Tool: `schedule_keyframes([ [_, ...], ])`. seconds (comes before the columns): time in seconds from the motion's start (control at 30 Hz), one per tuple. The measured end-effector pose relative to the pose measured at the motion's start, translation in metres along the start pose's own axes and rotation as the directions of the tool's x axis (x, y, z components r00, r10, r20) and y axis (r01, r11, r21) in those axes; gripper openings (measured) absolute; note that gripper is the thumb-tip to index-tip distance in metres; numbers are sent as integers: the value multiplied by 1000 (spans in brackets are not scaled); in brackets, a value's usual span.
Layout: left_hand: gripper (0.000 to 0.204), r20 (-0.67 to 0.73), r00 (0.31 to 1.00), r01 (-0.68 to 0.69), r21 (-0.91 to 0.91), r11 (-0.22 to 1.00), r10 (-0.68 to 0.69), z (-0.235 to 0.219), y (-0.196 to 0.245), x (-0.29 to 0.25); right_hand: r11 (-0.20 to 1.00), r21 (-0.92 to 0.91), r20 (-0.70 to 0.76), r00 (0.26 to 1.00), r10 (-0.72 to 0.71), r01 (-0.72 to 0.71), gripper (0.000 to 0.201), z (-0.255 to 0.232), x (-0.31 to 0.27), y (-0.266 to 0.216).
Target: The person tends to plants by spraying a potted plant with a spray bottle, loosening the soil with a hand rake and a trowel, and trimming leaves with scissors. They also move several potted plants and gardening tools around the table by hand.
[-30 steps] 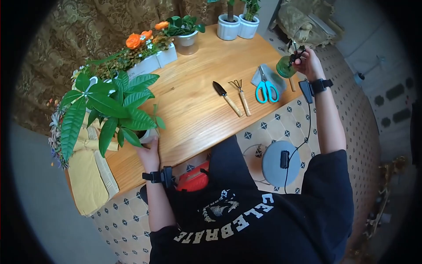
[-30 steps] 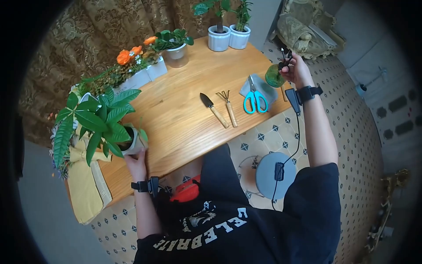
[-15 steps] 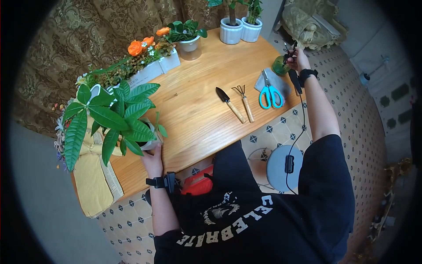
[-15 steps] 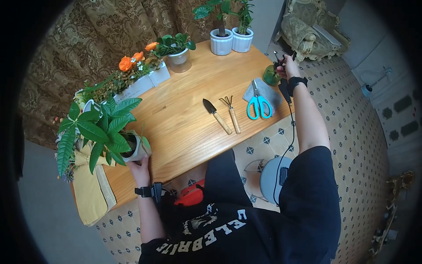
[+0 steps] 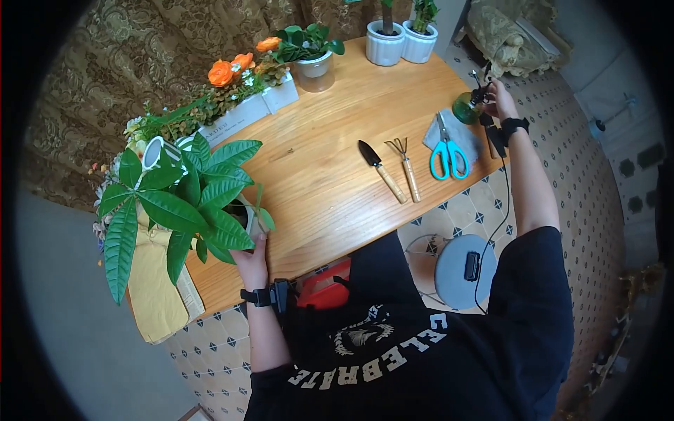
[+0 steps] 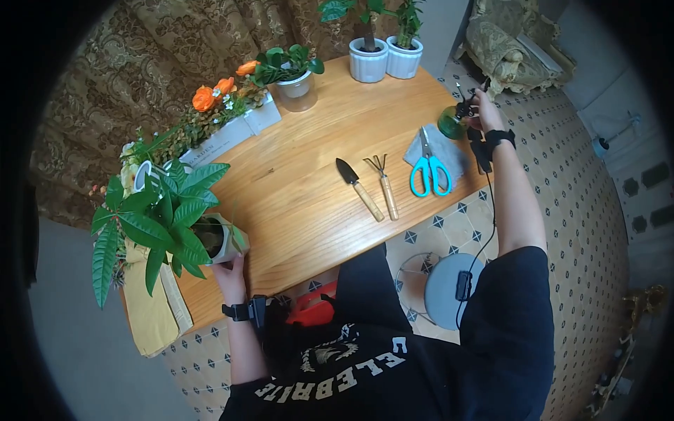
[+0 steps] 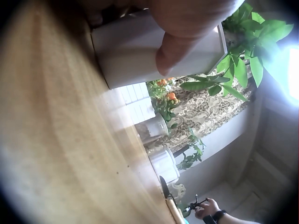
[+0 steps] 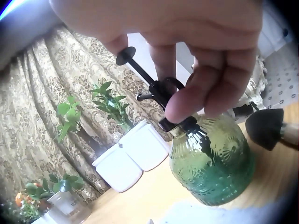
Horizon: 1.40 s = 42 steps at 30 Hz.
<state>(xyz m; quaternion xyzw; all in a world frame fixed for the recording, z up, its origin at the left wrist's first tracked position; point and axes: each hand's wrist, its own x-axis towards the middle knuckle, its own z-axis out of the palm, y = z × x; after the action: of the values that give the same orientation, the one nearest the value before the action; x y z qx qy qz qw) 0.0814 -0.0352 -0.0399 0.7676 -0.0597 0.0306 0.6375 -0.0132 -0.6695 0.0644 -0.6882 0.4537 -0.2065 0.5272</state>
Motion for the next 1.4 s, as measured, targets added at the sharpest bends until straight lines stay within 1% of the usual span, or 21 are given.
schedule_keyframes([
  [0.07, 53, 15, 998, 59, -28, 998, -59, 2, 11, -2, 1000, -10, -20, 1000, -1, 1, 58, 0, 4, 2],
  [0.17, 50, 29, 995, 92, -20, 996, -92, 2, 14, -3, 1000, -9, -41, 999, 9, -10, 61, 3, 4, 1],
  [0.27, 49, 61, 996, 60, -8, 998, -59, 1, 21, -3, 1000, 2, -67, 998, -4, 4, 67, 6, 4, 2],
  [0.37, 51, 81, 995, 61, -9, 998, -61, -4, 24, 0, 1000, -30, 17, 1000, -8, 8, 68, 3, 1, -3],
  [0.47, 53, 57, 996, 75, -60, 995, -71, -2, 33, 0, 999, -43, 7, 1000, -29, 29, 77, 2, 4, 0],
  [0.6, 55, 11, 999, 40, -107, 993, -39, 5, 39, -3, 993, -99, -18, 998, -59, 57, 79, 0, 2, 2],
  [0.7, 55, 47, 995, 97, -100, 990, -93, 2, 40, 0, 990, -117, -12, 996, -85, 83, 80, -4, 0, 2],
  [0.87, 54, 57, 996, 67, -80, 995, -63, -1, 40, 3, 986, -112, -75, 989, -130, 121, 81, -11, -12, -1],
  [0.9, 53, 59, 996, 65, -66, 996, -61, -2, 40, 3, 988, -82, -122, 982, -142, 133, 80, -12, -14, 0],
  [0.97, 52, 49, 998, 45, -100, 994, -40, -1, 44, 2, 988, -24, -216, 964, -157, 156, 77, -12, -25, 0],
  [1.0, 51, 44, 999, 37, -116, 993, -32, 0, 46, 2, 980, 2, -262, 946, -190, 198, 69, -15, -33, 0],
  [1.1, 50, 35, 998, 50, -132, 990, -45, -1, 54, 0, 934, 54, -392, 868, -305, 353, 62, -18, -47, 6],
  [1.13, 49, 11, 1000, 14, -104, 995, -12, -2, 53, 0, 896, 105, -395, 845, -360, 431, 50, -16, -57, 8],
  [1.17, 48, 16, 1000, 8, -103, 995, -6, -4, 52, 1, 868, 132, -401, 826, -395, 479, 44, -10, -74, 6],
  [1.23, 46, 17, 1000, -1, -103, 995, 2, -8, 52, 2, 800, 260, -298, 833, -466, 541, 35, 3, -105, 11],
  [1.27, 44, 24, 1000, -18, -46, 999, 19, -8, 60, 2, 792, 300, -229, 846, -481, 531, 32, 8, -116, 20],
  [1.3, 42, 2, 1000, -22, -3, 1000, 22, -8, 63, 2, 784, 345, -151, 855, -496, 516, 29, 17, -125, 30],
  [1.33, 46, 17, 1000, -15, 1, 1000, 15, -10, 62, 2, 779, 338, -114, 845, -523, 528, 27, 25, -133, 42],
  [1.37, 49, 35, 999, -11, 3, 1000, 11, -12, 58, 5, 802, 287, -89, 849, -521, 523, 26, 32, -143, 52],
  [1.4, 55, 12, 998, -65, 38, 997, 64, -13, 52, 8, 825, 322, -56, 879, -474, 465, 25, 40, -153, 61],
])
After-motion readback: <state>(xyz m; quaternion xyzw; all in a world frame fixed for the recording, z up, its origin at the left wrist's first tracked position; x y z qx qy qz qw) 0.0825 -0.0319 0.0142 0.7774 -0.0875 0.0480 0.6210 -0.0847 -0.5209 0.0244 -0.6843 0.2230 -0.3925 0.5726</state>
